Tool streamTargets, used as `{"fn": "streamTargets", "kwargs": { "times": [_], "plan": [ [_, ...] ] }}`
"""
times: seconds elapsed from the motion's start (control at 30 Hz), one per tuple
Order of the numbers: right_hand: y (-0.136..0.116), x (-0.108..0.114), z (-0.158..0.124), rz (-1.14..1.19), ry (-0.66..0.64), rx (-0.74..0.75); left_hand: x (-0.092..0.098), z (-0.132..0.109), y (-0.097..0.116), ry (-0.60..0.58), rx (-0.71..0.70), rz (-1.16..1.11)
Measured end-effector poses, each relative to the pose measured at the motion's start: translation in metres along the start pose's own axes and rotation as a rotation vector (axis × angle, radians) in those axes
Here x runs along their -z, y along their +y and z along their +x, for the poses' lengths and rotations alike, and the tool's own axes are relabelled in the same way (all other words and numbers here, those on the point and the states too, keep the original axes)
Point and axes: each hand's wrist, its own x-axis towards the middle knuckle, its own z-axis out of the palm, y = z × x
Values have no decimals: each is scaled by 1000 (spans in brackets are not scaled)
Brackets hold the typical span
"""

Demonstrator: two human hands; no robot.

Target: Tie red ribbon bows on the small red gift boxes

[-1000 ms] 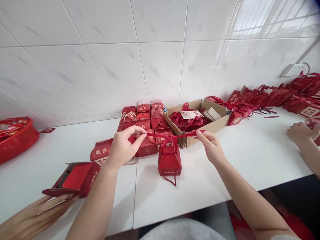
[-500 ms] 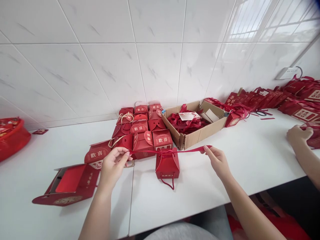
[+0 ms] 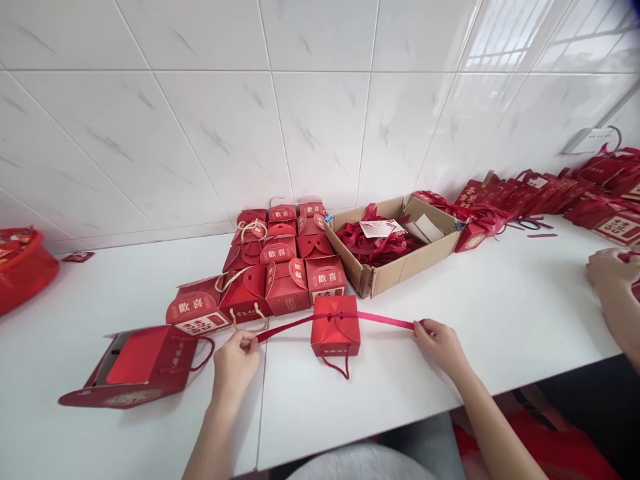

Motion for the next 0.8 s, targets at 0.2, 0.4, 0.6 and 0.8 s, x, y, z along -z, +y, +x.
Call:
{"fn": "streamTargets", "kwargs": {
  "times": [0.2, 0.4, 0.6, 0.8],
  "plan": [
    [6, 5, -2, 32, 10, -24, 4, 5, 4, 10, -33, 77],
    [5, 11, -4, 66, 49, -52, 12, 9, 1, 39, -66, 109],
    [8, 20, 2, -4, -87, -39, 13, 9, -1, -108, -39, 109],
    [-15, 38, 13, -17, -196, 123, 17, 0, 26, -229, -376, -70]
  ]
}}
